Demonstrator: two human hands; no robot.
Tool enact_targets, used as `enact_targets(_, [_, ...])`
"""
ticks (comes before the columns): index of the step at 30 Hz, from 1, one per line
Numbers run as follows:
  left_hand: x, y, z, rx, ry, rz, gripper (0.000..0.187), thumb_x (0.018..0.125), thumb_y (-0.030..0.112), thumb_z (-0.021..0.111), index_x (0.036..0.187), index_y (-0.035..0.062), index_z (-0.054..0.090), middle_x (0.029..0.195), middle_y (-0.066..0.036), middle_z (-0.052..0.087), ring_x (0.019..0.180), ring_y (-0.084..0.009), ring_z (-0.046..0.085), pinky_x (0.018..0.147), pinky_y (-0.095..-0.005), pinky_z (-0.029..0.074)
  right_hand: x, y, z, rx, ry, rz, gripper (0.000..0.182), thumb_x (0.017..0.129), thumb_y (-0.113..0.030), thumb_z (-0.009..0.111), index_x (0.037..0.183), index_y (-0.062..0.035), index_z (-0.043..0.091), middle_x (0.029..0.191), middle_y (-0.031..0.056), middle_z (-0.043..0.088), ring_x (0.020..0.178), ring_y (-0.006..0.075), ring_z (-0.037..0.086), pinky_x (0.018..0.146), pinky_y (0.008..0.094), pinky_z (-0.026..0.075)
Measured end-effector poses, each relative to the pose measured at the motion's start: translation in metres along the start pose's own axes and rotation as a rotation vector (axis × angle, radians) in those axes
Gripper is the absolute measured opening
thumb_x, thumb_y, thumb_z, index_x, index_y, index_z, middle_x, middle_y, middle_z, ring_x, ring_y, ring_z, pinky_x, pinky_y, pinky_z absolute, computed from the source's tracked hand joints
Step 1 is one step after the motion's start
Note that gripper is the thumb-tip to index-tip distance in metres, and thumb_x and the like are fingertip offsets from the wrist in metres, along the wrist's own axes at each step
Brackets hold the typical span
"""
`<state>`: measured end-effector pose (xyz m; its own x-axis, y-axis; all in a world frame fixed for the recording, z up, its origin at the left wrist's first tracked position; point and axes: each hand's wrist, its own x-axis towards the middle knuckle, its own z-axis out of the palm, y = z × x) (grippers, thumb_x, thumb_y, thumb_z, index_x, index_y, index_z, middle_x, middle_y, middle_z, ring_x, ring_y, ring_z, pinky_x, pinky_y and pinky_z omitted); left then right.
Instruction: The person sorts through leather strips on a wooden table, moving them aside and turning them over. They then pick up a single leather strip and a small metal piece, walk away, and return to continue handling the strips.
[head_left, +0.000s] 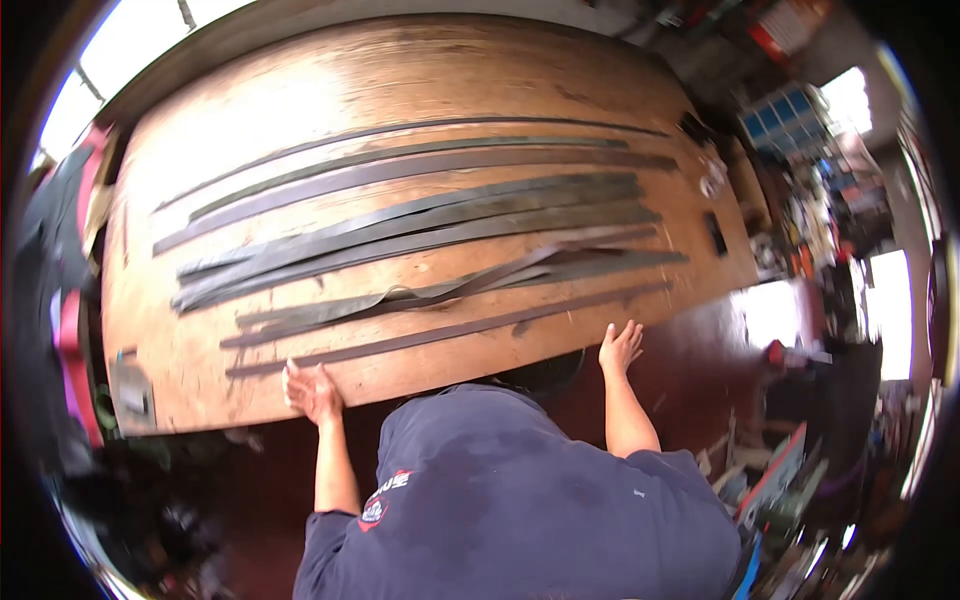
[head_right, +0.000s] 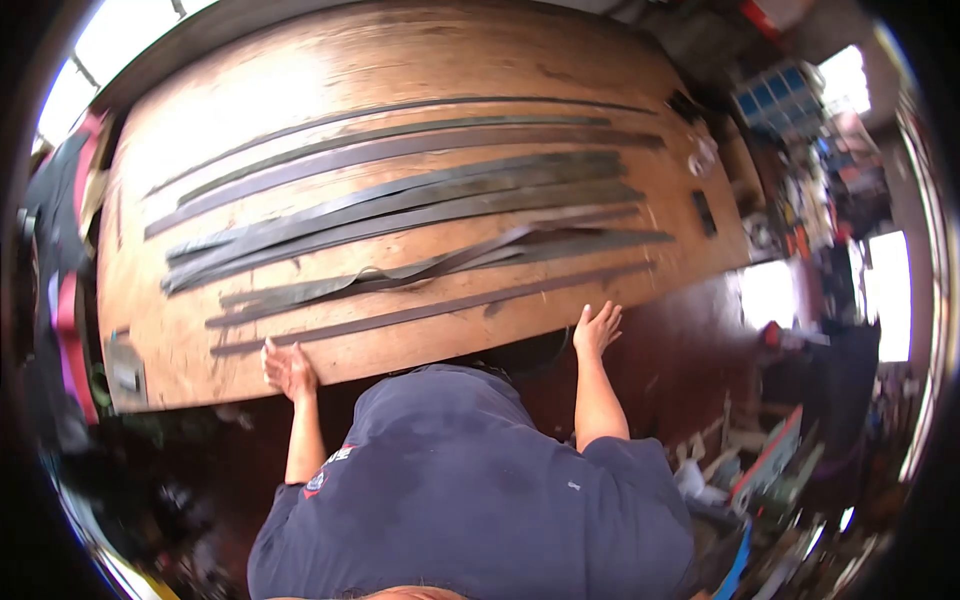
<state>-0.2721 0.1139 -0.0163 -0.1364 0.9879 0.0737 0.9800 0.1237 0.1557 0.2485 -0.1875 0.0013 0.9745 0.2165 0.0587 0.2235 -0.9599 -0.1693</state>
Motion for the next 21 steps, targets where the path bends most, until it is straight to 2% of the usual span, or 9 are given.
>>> enact_targets(3, [-0.002, -0.006, 0.004, -0.02, 0.042, 0.088, 0.071, 0.092, 0.045, 0.054, 0.148, 0.0075, 0.028, 0.15, -0.017, 0.028, 0.139, -0.034, 0.025, 0.11, -0.0547, 0.019, -0.059, 0.041, -0.003, -0.021, -0.101, 0.216, 0.065, 0.095, -0.046, 0.049, 0.145, -0.0084, 0.033, 0.153, 0.0178, 0.028, 0.141, 0.0367, 0.027, 0.111, 0.0593, 0.025])
enact_targets(5, [0.0, -0.01, 0.006, -0.073, 0.081, 0.141, 0.07, 0.092, 0.041, 0.055, 0.147, 0.0072, 0.029, 0.151, -0.017, 0.026, 0.14, -0.0335, 0.024, 0.112, -0.0544, 0.016, -0.1, 0.061, -0.009, -0.016, -0.39, 0.389, 0.065, 0.095, -0.045, 0.051, 0.145, -0.0081, 0.033, 0.151, 0.0191, 0.031, 0.136, 0.0389, 0.035, 0.109, 0.054, 0.032])
enact_targets(7, [0.001, -0.007, 0.005, -0.045, 0.061, 0.142, 0.069, 0.094, 0.043, 0.054, 0.147, 0.0079, 0.028, 0.153, -0.016, 0.024, 0.142, -0.0322, 0.021, 0.112, -0.0561, 0.017, -0.139, 0.093, 0.007, 0.0, -0.624, 0.372, 0.061, 0.094, -0.042, 0.054, 0.134, 0.0032, 0.047, 0.137, 0.0286, 0.047, 0.127, 0.0417, 0.046, 0.106, 0.0447, 0.038])
enact_targets(10, [0.0, -0.008, 0.003, -0.002, 0.063, 0.189, 0.07, 0.094, 0.045, 0.052, 0.147, 0.0074, 0.027, 0.153, -0.016, 0.023, 0.143, -0.0318, 0.019, 0.112, -0.0577, 0.019, -0.184, 0.113, 0.032, -0.038, -1.039, 0.215, 0.058, 0.093, -0.045, 0.053, 0.124, 0.0038, 0.057, 0.131, 0.0254, 0.054, 0.124, 0.0391, 0.05, 0.104, 0.0458, 0.039])
enact_targets(13, [0.001, -0.012, 0.009, 0.036, 0.084, 0.214, 0.07, 0.096, 0.05, 0.047, 0.148, 0.008, 0.026, 0.155, -0.015, 0.021, 0.145, -0.0312, 0.019, 0.111, -0.0592, 0.021, -0.208, 0.091, 0.035, -0.066, -1.001, 0.112, 0.054, 0.094, -0.045, 0.052, 0.122, 0.0007, 0.06, 0.129, 0.0216, 0.057, 0.122, 0.0392, 0.052, 0.103, 0.0489, 0.039])
enact_targets(14, [0.001, -0.014, 0.014, 0.051, 0.093, 0.209, 0.07, 0.096, 0.052, 0.044, 0.148, 0.0086, 0.026, 0.156, -0.015, 0.02, 0.145, -0.0311, 0.019, 0.11, -0.0598, 0.021, -0.207, 0.066, 0.013, -0.032, -0.939, 0.103, 0.056, 0.093, -0.043, 0.052, 0.119, 0.0049, 0.061, 0.126, 0.0267, 0.057, 0.121, 0.0389, 0.052, 0.102, 0.0437, 0.042])
enact_targets(17, [0.004, -0.017, 0.02, 0.101, 0.006, 0.164, 0.072, 0.097, 0.056, 0.038, 0.151, 0.0106, 0.021, 0.158, -0.014, 0.015, 0.146, -0.0323, 0.018, 0.111, -0.0606, 0.019, -0.194, 0.06, 0.022, 0.129, -0.797, 0.16, 0.05, 0.093, -0.04, 0.053, 0.115, 0.0037, 0.062, 0.123, 0.0258, 0.058, 0.118, 0.0392, 0.054, 0.099, 0.0457, 0.044])
enact_targets(18, [0.005, -0.017, 0.019, 0.105, -0.016, 0.157, 0.072, 0.097, 0.056, 0.036, 0.151, 0.0105, 0.02, 0.159, -0.014, 0.015, 0.146, -0.0328, 0.018, 0.111, -0.061, 0.019, -0.193, 0.063, 0.032, 0.182, -0.663, 0.18, 0.044, 0.091, -0.038, 0.058, 0.113, 0.0, 0.064, 0.115, 0.0235, 0.063, 0.111, 0.0384, 0.059, 0.094, 0.0436, 0.047])
enact_targets(21, [0.005, -0.018, 0.012, 0.094, -0.075, 0.172, 0.073, 0.098, 0.057, 0.033, 0.152, 0.0102, 0.017, 0.159, -0.014, 0.012, 0.146, -0.0335, 0.017, 0.11, -0.0635, 0.018, -0.194, 0.055, 0.019, 0.274, -0.563, 0.274, 0.044, 0.092, -0.037, 0.058, 0.118, -0.0008, 0.061, 0.118, 0.0218, 0.063, 0.113, 0.0369, 0.058, 0.096, 0.0426, 0.047])
